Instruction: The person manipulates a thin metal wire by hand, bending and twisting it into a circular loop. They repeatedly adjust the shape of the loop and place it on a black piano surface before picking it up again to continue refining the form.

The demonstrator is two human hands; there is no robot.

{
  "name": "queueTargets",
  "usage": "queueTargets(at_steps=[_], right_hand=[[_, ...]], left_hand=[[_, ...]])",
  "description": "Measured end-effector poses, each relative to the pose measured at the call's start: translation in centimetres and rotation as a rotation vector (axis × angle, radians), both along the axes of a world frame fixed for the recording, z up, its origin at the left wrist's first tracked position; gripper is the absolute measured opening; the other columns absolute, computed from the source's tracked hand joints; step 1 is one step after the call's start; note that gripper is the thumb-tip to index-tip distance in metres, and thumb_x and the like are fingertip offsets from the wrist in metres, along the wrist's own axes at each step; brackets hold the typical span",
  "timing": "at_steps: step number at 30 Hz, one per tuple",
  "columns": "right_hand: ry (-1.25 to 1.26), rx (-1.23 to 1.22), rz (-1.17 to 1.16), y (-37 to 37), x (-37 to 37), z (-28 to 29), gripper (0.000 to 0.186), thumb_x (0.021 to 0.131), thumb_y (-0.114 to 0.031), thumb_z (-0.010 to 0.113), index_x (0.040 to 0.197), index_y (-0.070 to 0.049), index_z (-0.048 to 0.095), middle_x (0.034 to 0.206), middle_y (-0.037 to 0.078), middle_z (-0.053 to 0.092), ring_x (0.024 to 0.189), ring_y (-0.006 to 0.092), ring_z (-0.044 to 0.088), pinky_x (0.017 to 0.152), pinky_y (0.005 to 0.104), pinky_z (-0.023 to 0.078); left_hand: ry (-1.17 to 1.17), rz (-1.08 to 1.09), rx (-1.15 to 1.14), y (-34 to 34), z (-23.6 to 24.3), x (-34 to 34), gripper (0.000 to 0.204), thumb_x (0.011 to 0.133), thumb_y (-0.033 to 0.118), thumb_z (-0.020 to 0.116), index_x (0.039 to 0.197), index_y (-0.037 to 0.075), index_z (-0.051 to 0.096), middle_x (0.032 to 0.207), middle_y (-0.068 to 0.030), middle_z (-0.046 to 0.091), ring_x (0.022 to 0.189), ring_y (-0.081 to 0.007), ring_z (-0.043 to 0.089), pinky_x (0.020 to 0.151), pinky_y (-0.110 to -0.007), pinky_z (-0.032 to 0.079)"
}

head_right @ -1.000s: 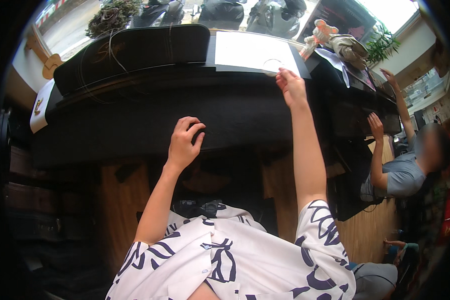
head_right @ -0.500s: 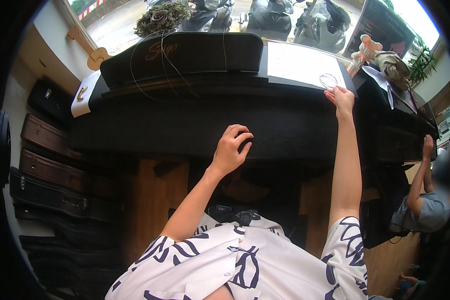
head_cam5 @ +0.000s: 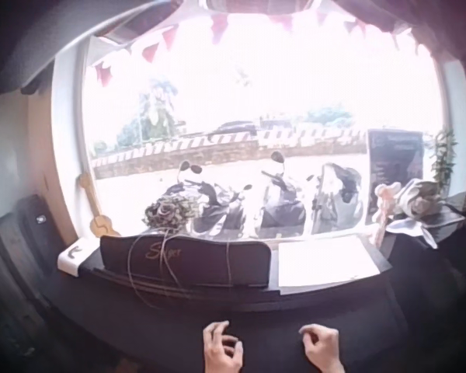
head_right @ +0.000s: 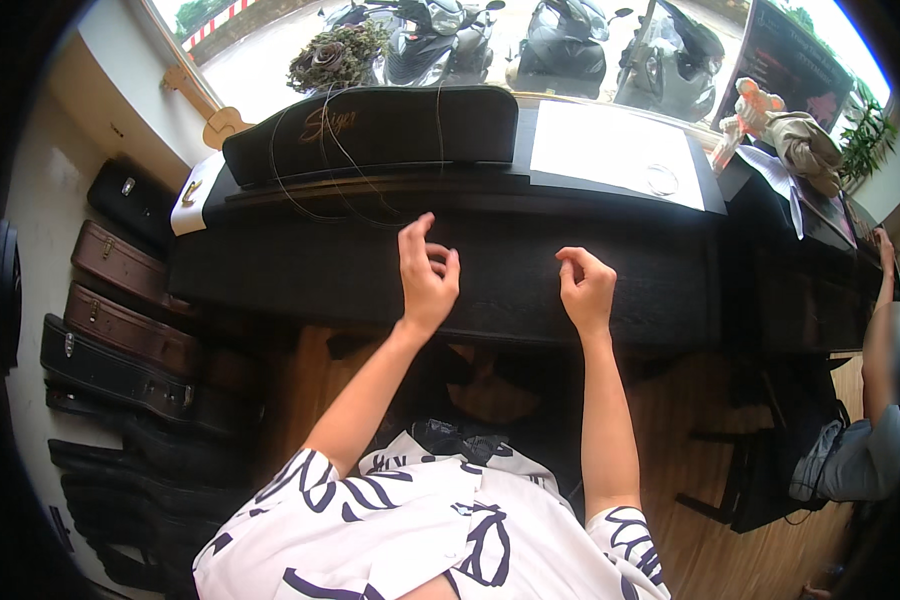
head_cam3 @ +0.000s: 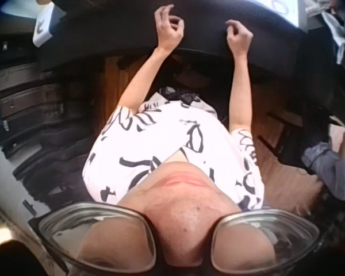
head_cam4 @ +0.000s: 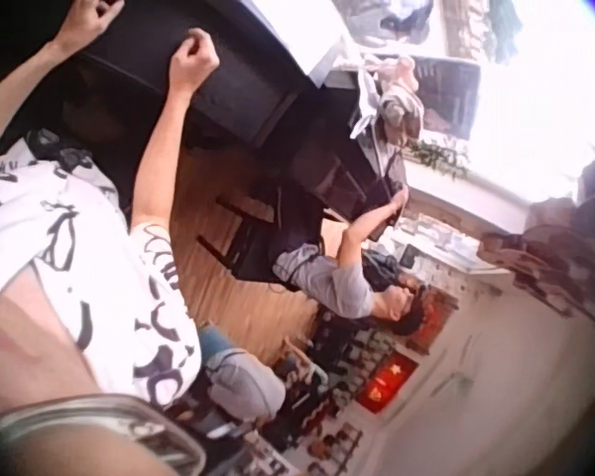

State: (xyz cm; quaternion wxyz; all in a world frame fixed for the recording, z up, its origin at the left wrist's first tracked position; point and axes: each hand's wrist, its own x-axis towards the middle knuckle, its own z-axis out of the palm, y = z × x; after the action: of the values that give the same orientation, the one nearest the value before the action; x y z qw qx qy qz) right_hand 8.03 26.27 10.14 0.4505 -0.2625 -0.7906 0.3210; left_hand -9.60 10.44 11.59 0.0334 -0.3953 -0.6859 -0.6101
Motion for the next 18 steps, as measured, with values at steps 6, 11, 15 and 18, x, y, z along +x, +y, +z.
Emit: queueTargets(at_steps=[6,11,15,18], right_hand=[[0.001,-0.006,0.008,0.2,0.1,0.3,0.009,0.085,0.002,0.062,0.088,0.0,0.069,0.066,0.009,0.063,0.051,0.0127,0.055,0.052,0.027,0.042],[0.025,-0.027,0.033,-0.1,-0.1,0.2,0.009,0.087,0.003,0.061,0.088,0.0,0.07,0.069,0.008,0.065,0.055,0.012,0.058,0.054,0.0255,0.044],[0.224,-0.341,0.159,1.6,1.2,-0.7,0.013,0.093,0.002,0.057,0.092,0.001,0.07,0.074,0.005,0.067,0.061,0.0108,0.062,0.056,0.0232,0.047],[0.268,-0.232,0.303,0.5,3.5,7.5,0.016,0.099,-0.01,0.056,0.098,0.001,0.068,0.08,0.008,0.066,0.071,0.0139,0.065,0.063,0.0257,0.051]], left_hand=[[0.325,0.211,-0.294,2.6,0.8,-5.0,0.016,0.087,0.008,0.065,0.102,0.001,0.069,0.083,-0.0148,0.069,0.072,-0.0353,0.068,0.067,-0.044,0.055],[0.333,0.194,-0.315,1.7,1.8,-5.9,0.012,0.084,0.009,0.069,0.094,0.003,0.071,0.075,-0.0134,0.067,0.065,-0.0293,0.066,0.061,-0.039,0.052],[0.243,0.078,-0.066,0.8,7.6,-4.3,0.015,0.089,0.01,0.072,0.102,0.003,0.072,0.07,-0.0079,0.067,0.06,-0.011,0.063,0.056,-0.027,0.049],[0.099,-0.169,0.127,-3.5,16.8,-3.3,0.019,0.097,0.018,0.064,0.107,0.003,0.071,0.09,-0.0064,0.071,0.075,-0.0117,0.066,0.063,-0.026,0.053]])
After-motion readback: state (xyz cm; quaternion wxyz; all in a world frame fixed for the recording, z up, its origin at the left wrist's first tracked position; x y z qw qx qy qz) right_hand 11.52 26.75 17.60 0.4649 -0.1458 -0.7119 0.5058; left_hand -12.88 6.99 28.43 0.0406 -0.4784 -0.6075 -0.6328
